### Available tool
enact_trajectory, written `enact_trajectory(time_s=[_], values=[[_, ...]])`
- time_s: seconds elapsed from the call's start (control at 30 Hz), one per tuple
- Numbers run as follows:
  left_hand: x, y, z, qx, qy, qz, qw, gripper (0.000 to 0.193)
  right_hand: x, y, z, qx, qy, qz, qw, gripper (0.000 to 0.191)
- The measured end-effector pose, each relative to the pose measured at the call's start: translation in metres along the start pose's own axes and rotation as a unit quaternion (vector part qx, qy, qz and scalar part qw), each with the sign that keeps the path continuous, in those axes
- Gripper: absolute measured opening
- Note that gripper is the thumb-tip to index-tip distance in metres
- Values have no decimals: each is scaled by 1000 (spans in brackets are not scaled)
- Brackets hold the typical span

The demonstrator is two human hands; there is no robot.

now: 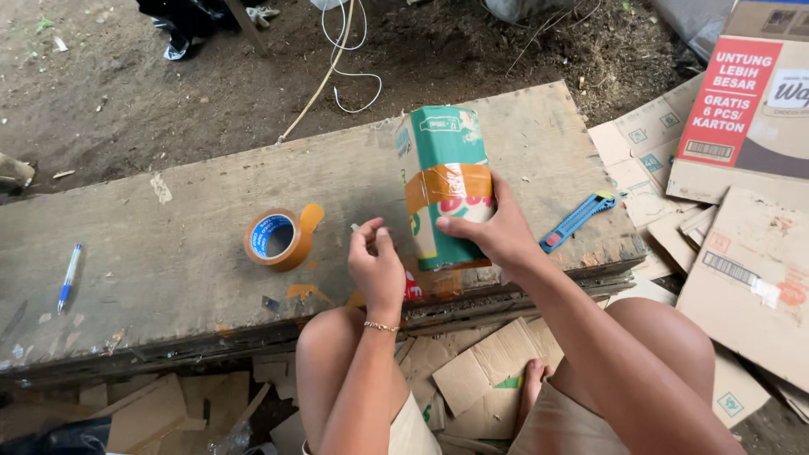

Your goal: The person assembles a small cardboard box by folding and taping the flaps, then cuts a piece of cardboard to create a lid. They use packing tape and a utility knife to secure the box and trim the lid to fit.

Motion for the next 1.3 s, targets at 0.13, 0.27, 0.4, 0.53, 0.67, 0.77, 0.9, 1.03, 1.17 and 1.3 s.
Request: enact_trajectory(time_s=[0.13, 0.27, 0.4, 0.53, 0.67, 0.77, 0.9, 1.03, 1.17, 1.3], values=[[-16, 10, -1, 37, 153, -89, 983, 35, -1, -9, 9, -9, 51, 23, 998, 101], [4, 1, -5, 67, 225, -29, 972, 40, -16, -9, 47, -199, -176, -33, 963, 88], [30, -15, 0, 68, 220, 27, 973, 44, -40, 12, 51, -314, -430, -114, 839, 88], [9, -4, 41, -37, 223, -100, 969, 69, -48, 15, 23, -207, -507, -214, 809, 85], [-19, 30, 76, -92, 259, -264, 924, 113, -50, 17, 22, -173, -533, -258, 787, 85], [-27, 44, 83, -75, 288, -321, 899, 125, -47, 18, 47, -225, -475, -233, 818, 86], [-27, 40, 65, 2, 315, -294, 902, 115, -49, 21, 64, -254, -402, -205, 855, 82], [-33, 33, 33, 96, 352, -246, 898, 104, -52, 24, 69, -303, -341, -162, 875, 84], [-29, 14, -6, 184, 299, -143, 925, 89, -39, 18, 53, -226, -189, -99, 950, 85], [-17, -2, -1, 85, 234, -117, 961, 86, -9, 5, 9, -7, 119, 7, 993, 96]])
Point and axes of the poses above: each hand's wrist, its own y-axis away from the middle knuckle, its own x-axis out of the back of the hand, z = x × y, the point moved 10 cm from there along -y, towards the middle knuckle, and after that the axes turned 4 degrees about -y, right-handed, at the moved point
